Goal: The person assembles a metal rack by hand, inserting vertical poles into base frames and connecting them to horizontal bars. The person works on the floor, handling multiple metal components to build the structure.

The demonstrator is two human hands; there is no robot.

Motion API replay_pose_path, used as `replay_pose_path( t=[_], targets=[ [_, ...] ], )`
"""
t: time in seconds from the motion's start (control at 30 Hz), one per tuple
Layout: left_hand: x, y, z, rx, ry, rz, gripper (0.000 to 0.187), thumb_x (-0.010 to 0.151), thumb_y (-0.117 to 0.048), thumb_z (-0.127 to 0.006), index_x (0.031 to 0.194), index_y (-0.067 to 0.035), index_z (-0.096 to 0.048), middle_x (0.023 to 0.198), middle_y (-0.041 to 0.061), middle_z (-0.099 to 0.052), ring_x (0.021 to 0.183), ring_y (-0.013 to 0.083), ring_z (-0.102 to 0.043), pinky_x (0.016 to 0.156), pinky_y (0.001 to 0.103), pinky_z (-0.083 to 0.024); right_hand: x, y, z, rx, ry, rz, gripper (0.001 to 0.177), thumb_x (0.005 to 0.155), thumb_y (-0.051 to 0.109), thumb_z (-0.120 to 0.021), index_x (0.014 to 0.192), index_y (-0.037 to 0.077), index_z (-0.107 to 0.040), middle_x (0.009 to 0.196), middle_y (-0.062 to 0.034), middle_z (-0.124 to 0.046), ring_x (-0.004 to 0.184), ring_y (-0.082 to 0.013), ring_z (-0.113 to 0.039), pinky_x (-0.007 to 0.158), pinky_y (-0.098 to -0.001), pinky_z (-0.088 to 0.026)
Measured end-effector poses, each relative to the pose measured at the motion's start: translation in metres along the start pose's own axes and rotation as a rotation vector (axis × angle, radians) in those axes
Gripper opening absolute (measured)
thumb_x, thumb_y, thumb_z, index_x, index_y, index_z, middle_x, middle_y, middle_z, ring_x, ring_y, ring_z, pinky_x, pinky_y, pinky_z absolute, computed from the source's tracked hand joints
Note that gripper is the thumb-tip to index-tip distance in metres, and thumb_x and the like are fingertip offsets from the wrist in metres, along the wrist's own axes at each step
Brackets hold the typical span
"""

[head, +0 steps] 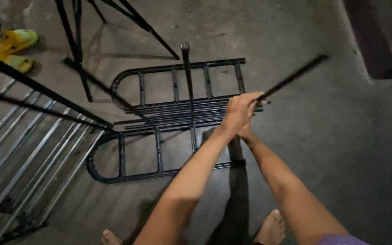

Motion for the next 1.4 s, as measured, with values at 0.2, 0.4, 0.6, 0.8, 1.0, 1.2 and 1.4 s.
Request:
replay_pose_path(
  t=[0.2, 0.4, 0.6, 0.8, 1.0, 1.2, 1.4],
  targets=[
    [0.008, 0.005, 0.007, 0.060, -0.058, 0.054, 0.028, 0.088, -0.002, -0.076, 0.116, -0.002, -0.073, 0.107, 0.017, -0.077, 0.099, 0.0302, -0.076, 0.085, 0.033, -0.060, 0.005, 0.012, -0.005, -0.126, 0.057, -0.094, 0.051, 0.088, 0.031, -0.076, 0.130, 0.007, -0.061, 0.124, -0.0140, -0.066, 0.114, -0.0313, -0.066, 0.099, -0.0463, -0.050],
    [0.009, 0.020, 0.035, -0.011, -0.097, 0.080, 0.023, 0.092, -0.001, -0.071, 0.115, 0.000, -0.073, 0.109, 0.014, -0.079, 0.100, 0.0258, -0.079, 0.089, 0.031, -0.060, 0.032, 0.045, -0.024, -0.709, 0.070, -0.269, 0.027, 0.095, 0.024, -0.064, 0.112, 0.003, -0.069, 0.110, -0.0255, -0.072, 0.106, -0.0445, -0.068, 0.093, -0.0509, -0.052],
    [0.008, -0.003, 0.000, 0.056, -0.038, 0.034, 0.030, 0.089, 0.001, -0.073, 0.119, -0.001, -0.072, 0.109, 0.014, -0.078, 0.103, 0.0259, -0.077, 0.087, 0.032, -0.060, 0.031, 0.076, -0.015, -0.193, -0.013, -0.286, 0.043, 0.086, 0.032, -0.073, 0.111, -0.002, -0.065, 0.104, -0.0269, -0.070, 0.100, -0.0452, -0.065, 0.086, -0.0485, -0.054],
    [0.012, 0.000, 0.010, -0.091, -0.020, 0.148, 0.030, 0.092, 0.000, -0.070, 0.122, -0.002, -0.070, 0.108, 0.014, -0.079, 0.099, 0.0254, -0.079, 0.085, 0.033, -0.061, 0.027, 0.046, -0.004, -0.599, 0.112, -0.418, 0.032, 0.087, 0.021, -0.072, 0.113, 0.002, -0.069, 0.104, -0.0257, -0.071, 0.104, -0.0450, -0.067, 0.087, -0.0506, -0.052],
    [-0.021, 0.037, 0.026, 0.090, 0.082, 0.213, 0.042, 0.087, -0.007, -0.079, 0.127, -0.002, -0.067, 0.117, 0.020, -0.074, 0.105, 0.0318, -0.072, 0.089, 0.039, -0.057, 0.018, 0.007, 0.019, -0.742, 0.178, -0.311, 0.026, 0.084, 0.015, -0.074, 0.104, 0.003, -0.064, 0.101, -0.0222, -0.071, 0.098, -0.0421, -0.070, 0.086, -0.0497, -0.055],
    [-0.085, 0.119, 0.062, 0.235, 0.221, 0.389, 0.058, 0.084, -0.007, -0.077, 0.137, -0.002, -0.055, 0.128, 0.022, -0.068, 0.118, 0.0340, -0.068, 0.100, 0.041, -0.054, 0.038, -0.012, 0.041, -0.783, 0.445, -0.393, 0.039, 0.075, 0.002, -0.066, 0.113, 0.011, -0.066, 0.109, -0.0121, -0.071, 0.106, -0.0371, -0.067, 0.085, -0.0458, -0.054],
    [-0.116, 0.152, 0.071, 0.240, 0.315, 0.516, 0.049, 0.087, -0.003, -0.070, 0.133, -0.002, -0.057, 0.124, 0.021, -0.071, 0.115, 0.0349, -0.070, 0.098, 0.041, -0.055, 0.065, -0.053, 0.023, -0.915, 0.504, -0.218, 0.044, 0.093, 0.014, -0.065, 0.137, 0.016, -0.061, 0.132, -0.0113, -0.062, 0.120, -0.0367, -0.059, 0.101, -0.0454, -0.049]
  ],
)
Point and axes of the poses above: each hand's wrist, its own x-axis towards the middle knuckle, its own z-axis out of the back of the hand, y = z × x, the point moved 3 cm from there along x, towards the middle knuckle
